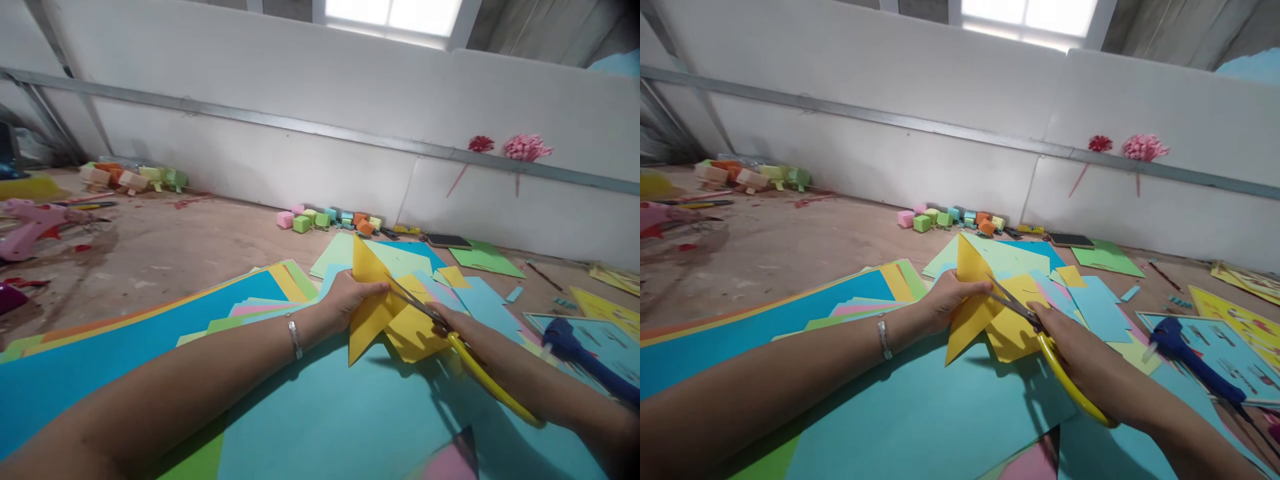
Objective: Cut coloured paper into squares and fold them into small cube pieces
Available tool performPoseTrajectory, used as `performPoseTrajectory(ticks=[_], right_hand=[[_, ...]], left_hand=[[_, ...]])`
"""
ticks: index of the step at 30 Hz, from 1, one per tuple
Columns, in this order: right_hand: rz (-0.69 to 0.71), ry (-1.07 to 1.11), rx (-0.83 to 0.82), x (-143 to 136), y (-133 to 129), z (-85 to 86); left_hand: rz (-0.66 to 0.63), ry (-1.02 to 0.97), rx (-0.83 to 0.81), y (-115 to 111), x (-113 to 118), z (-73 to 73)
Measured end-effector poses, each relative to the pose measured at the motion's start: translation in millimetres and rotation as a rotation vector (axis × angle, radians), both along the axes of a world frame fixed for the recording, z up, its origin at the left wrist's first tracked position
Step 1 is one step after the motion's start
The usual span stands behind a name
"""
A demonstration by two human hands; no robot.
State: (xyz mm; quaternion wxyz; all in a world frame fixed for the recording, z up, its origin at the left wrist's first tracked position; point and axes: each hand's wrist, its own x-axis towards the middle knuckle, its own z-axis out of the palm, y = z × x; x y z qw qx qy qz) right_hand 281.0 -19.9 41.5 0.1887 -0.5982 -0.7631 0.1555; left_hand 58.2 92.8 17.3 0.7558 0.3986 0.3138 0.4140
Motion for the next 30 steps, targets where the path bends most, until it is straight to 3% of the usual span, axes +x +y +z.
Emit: performPoseTrajectory(ticks=[7,12,30], right_hand=[[-0.016,-0.037,-0.039,-21,0,20.7],[-0.112,0.02,-0.054,-29,-1,17.5],[-0.129,0.019,-0.094,-39,-4,17.5]], left_hand=[[-0.023,-0.013,0.043,-5,0,1.2],[-0.064,-0.022,0.059,-10,0,2.7],[-0.162,-0.023,0.057,-20,4,6.7]])
